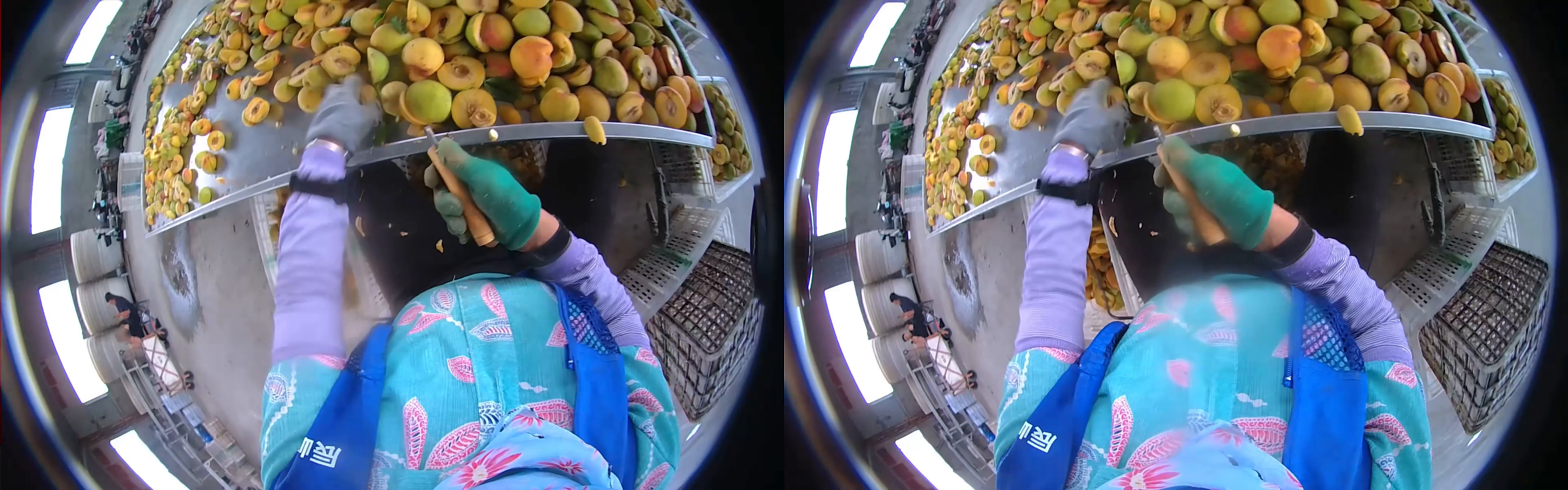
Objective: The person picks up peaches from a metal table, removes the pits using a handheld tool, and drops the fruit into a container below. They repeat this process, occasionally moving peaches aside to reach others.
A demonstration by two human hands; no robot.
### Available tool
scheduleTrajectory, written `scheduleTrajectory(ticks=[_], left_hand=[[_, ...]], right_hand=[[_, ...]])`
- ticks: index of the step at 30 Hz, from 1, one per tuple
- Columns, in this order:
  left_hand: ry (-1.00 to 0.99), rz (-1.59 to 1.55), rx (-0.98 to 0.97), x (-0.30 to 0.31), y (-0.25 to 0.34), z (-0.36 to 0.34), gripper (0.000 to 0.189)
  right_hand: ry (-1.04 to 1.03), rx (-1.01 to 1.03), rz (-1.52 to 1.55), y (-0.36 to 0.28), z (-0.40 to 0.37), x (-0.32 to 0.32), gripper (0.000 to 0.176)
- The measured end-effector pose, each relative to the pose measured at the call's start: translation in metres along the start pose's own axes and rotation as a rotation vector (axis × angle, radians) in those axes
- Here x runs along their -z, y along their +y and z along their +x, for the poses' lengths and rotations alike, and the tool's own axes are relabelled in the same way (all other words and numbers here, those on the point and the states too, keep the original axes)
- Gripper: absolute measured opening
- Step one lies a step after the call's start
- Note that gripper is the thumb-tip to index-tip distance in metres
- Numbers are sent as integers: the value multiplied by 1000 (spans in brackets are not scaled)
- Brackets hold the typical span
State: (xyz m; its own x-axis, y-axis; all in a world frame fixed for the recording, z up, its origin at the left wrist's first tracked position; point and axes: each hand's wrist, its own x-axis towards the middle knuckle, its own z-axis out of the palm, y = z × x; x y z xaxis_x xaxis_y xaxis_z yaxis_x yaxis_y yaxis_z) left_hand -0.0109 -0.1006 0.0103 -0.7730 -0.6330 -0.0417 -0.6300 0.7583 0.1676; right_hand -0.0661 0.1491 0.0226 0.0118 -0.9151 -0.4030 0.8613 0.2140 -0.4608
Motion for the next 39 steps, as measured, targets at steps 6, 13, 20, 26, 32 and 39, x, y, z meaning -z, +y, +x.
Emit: scheduleTrajectory(ticks=[6,13,20,26,32,39], left_hand=[[-70,-804,160,21,2,-32,40],[93,-1556,-55,-7,25,-87,18],[246,-1509,-31,-1,63,-92,31],[416,-1420,-79,-27,62,-89,40],[80,-1476,204,3,59,-86,35],[-152,-1600,73,-1,58,-75,30]], right_hand=[[331,406,-687,9,27,-8,42],[352,519,-1076,19,52,-2,46],[301,501,-831,28,49,-4,48],[231,143,-557,13,39,-17,47],[55,387,-432,32,57,0,41],[-23,-84,265,16,28,-24,34]])
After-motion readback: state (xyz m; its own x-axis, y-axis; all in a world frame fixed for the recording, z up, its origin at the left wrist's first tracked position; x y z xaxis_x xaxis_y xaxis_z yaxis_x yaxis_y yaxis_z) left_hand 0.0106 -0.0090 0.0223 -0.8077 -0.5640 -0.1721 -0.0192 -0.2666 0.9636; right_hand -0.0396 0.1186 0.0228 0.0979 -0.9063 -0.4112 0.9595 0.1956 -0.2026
